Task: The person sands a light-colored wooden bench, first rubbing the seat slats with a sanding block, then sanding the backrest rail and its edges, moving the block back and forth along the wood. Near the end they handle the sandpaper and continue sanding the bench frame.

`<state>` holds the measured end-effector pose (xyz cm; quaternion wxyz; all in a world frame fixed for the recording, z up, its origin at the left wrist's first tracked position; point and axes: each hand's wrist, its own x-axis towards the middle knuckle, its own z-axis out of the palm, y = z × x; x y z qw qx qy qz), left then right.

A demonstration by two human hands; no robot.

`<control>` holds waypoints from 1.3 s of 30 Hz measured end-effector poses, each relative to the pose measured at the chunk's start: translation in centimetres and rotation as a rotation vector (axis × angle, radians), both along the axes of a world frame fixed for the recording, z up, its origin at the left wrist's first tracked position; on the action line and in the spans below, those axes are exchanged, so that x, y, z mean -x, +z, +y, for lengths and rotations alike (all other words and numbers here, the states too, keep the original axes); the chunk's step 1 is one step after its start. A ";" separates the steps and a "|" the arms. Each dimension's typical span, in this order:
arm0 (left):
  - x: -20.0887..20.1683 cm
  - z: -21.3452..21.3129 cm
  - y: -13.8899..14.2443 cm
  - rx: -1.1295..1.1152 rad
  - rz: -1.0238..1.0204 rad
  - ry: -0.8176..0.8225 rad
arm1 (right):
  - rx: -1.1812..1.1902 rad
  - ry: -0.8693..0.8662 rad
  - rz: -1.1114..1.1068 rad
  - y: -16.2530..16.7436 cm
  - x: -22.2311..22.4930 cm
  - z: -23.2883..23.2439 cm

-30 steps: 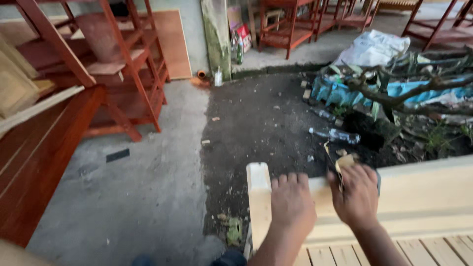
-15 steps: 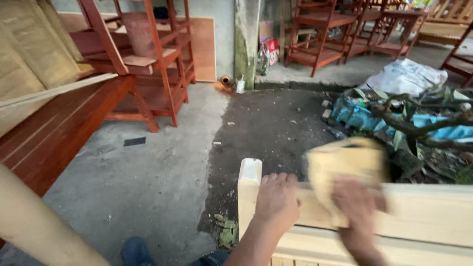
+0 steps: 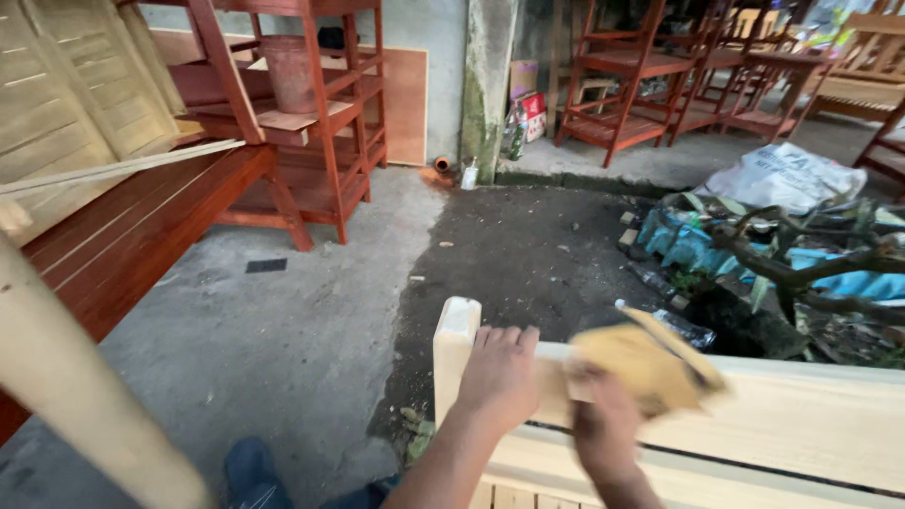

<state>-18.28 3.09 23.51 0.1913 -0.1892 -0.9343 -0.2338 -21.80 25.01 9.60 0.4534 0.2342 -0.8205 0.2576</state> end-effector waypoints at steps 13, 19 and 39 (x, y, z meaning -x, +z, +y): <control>-0.7 -3.7 1.8 0.087 -0.006 0.091 | 0.625 -0.078 0.087 2.9 -3.0 2.0; -0.3 -3.7 0.8 0.033 -0.006 0.082 | 0.225 -0.036 -0.083 2.4 -2.7 -7.1; 0.4 -3.7 -0.3 0.028 0.151 0.056 | 0.399 -0.090 -0.046 4.7 -5.1 -9.6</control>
